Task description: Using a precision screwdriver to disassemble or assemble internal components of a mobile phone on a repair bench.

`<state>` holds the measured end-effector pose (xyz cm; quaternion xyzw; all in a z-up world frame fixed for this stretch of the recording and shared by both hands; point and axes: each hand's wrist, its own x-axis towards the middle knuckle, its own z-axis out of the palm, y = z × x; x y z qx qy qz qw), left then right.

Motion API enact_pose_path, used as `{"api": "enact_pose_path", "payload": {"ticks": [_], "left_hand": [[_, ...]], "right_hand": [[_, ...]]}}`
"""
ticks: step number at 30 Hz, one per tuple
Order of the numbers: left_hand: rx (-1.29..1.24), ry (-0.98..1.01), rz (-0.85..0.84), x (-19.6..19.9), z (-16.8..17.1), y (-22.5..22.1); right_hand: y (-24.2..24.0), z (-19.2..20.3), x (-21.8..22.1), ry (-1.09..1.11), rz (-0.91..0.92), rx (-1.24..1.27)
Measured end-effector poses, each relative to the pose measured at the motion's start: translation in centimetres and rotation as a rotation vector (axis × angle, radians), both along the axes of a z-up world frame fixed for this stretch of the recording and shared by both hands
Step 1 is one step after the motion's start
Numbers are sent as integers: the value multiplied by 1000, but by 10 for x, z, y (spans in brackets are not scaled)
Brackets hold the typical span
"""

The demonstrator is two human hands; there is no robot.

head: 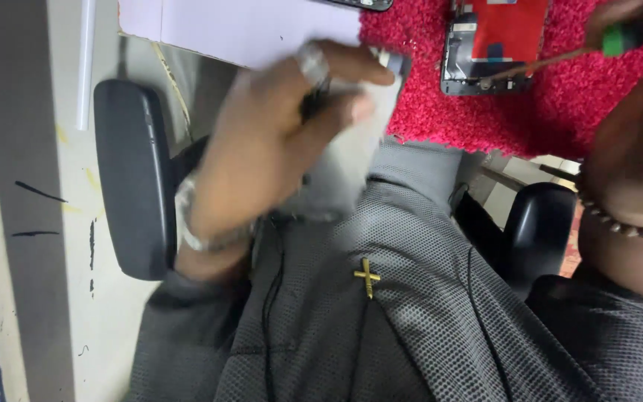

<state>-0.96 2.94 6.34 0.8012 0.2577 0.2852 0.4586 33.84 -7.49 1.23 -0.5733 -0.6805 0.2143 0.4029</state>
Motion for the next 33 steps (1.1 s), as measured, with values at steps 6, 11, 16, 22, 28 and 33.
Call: {"api": "enact_pose_path", "payload": {"ticks": [6,11,16,22,28,33], "left_hand": [[-550,-8,200,-10,-41,-57],[-649,-95,186,-4,-33,-61],[-593,-65,243,5,-32,-45],[-680,-41,253,13,-34,-24],[-734,-69,203,8,-39,-20],[-702,-84,195,9,-41,-21]], "right_hand": [[7,-7,-52,146,-118,-23],[33,-23,-85,181,-421,370],[32,-13,-110,214,-460,270],[39,-9,-123,220,-432,343],[41,-11,-124,210,-472,359],[41,-9,-125,236,-474,294]]}}
